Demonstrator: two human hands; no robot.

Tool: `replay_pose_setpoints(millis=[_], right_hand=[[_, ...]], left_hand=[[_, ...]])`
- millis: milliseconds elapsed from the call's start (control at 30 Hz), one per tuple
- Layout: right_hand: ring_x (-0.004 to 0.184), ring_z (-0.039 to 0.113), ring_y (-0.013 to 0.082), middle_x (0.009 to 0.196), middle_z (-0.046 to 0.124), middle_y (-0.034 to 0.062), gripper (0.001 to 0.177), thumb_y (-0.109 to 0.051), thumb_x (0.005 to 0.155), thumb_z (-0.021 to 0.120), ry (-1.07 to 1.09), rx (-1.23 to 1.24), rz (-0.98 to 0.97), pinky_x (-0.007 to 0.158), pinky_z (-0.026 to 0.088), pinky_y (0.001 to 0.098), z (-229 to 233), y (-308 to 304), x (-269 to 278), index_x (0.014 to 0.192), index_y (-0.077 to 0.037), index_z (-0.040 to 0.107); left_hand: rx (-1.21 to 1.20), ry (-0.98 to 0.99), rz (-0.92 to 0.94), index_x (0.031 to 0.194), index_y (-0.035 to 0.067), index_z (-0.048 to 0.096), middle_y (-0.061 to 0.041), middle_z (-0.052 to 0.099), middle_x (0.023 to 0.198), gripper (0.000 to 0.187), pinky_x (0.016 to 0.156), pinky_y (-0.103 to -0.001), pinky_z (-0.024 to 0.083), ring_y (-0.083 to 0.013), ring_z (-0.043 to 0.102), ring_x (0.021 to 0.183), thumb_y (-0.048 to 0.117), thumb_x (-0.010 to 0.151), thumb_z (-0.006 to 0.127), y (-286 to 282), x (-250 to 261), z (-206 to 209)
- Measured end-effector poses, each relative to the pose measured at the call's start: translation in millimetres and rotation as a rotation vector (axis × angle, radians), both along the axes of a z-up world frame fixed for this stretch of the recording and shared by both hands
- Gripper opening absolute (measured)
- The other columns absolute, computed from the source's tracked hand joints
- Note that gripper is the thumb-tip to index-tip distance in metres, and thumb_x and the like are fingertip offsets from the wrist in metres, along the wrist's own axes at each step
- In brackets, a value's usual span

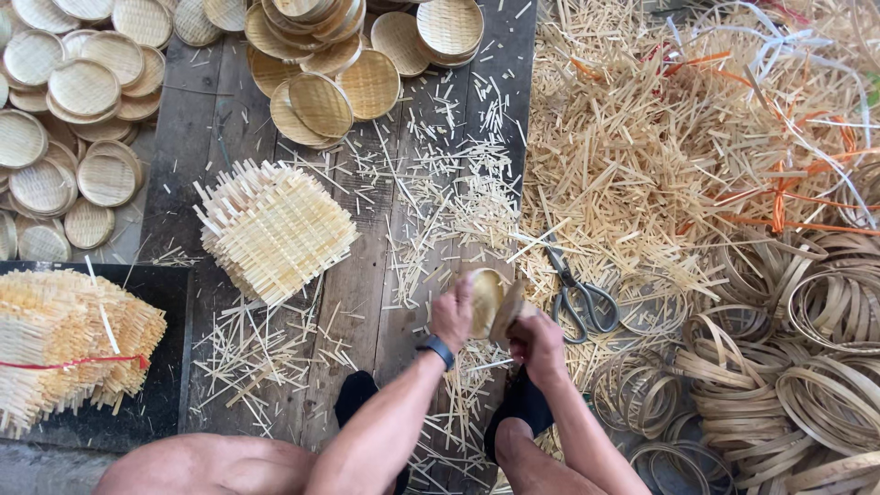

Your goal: The person assembles bamboo plates by placing a woven bamboo square onto a wooden mold and trimming the excess material using large shears.

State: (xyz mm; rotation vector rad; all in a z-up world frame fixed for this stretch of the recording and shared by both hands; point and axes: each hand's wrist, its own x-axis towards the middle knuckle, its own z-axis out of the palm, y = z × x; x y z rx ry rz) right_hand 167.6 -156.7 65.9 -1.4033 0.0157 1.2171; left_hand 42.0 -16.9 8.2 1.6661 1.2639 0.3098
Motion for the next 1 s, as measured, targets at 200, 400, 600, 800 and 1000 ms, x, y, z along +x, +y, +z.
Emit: replay_pose_setpoints(millis=[200, 400, 600, 800, 1000], right_hand=[[0.052, 0.055, 0.0156, 0.082, 0.069, 0.0101, 0.044, -0.039, 0.089, 0.045, 0.148, 0.139, -0.102, 0.042, 0.039, 0.0282, -12.9, -25.3, 29.2, 0.107, -0.004, 0.065], [0.052, 0.054, 0.0167, 0.081, 0.069, 0.0097, 0.044, -0.039, 0.088, 0.046, 0.158, 0.139, -0.120, 0.043, 0.038, 0.0295, -28.0, -31.4, 23.3, 0.104, -0.003, 0.065], [0.062, 0.054, 0.0173, 0.088, 0.065, 0.0099, 0.037, -0.035, 0.090, 0.055, 0.117, 0.179, -0.007, 0.050, 0.040, 0.0298, -6.3, -4.1, 10.0, 0.110, -0.004, 0.060], [0.082, 0.065, 0.0097, 0.096, 0.070, 0.0023, 0.050, -0.050, 0.095, 0.039, -0.044, 0.153, 0.192, 0.072, 0.054, 0.0231, 12.2, 15.5, 1.1, 0.115, -0.013, 0.065], [0.066, 0.057, 0.0147, 0.080, 0.065, 0.0058, 0.028, -0.026, 0.098, 0.071, -0.074, -0.042, 0.238, 0.062, 0.049, 0.0310, -42.8, 23.3, -9.1, 0.097, 0.002, 0.070]], left_hand=[[0.002, 0.183, -0.086, 0.096, 0.011, 0.078, -0.012, 0.074, 0.076, 0.039, 0.067, -0.041, 0.054, -0.0228, 0.069, 0.068, 0.047, 0.098, 0.062, 105.2, -11.3, -6.4], [-0.562, -1.118, 0.442, 0.106, -0.003, 0.068, -0.019, 0.077, 0.103, 0.047, 0.082, -0.037, 0.062, -0.0242, 0.077, 0.089, 0.042, 0.097, 0.058, 237.8, 39.3, 125.3], [-0.545, -0.148, -0.004, 0.108, 0.004, 0.073, -0.012, 0.074, 0.088, 0.030, 0.057, -0.029, 0.053, -0.0201, 0.068, 0.074, 0.031, 0.100, 0.062, 145.5, 26.8, 110.3], [-0.878, -0.157, 0.297, 0.125, 0.004, 0.069, -0.009, 0.076, 0.105, 0.047, 0.079, -0.035, 0.061, -0.0204, 0.074, 0.091, 0.041, 0.095, 0.063, 11.0, -7.4, 23.2], [-0.004, 0.057, -0.054, 0.124, 0.012, 0.067, -0.010, 0.075, 0.110, 0.045, 0.088, -0.038, 0.059, -0.0236, 0.073, 0.097, 0.019, 0.081, 0.081, 51.2, -51.0, 23.5]])
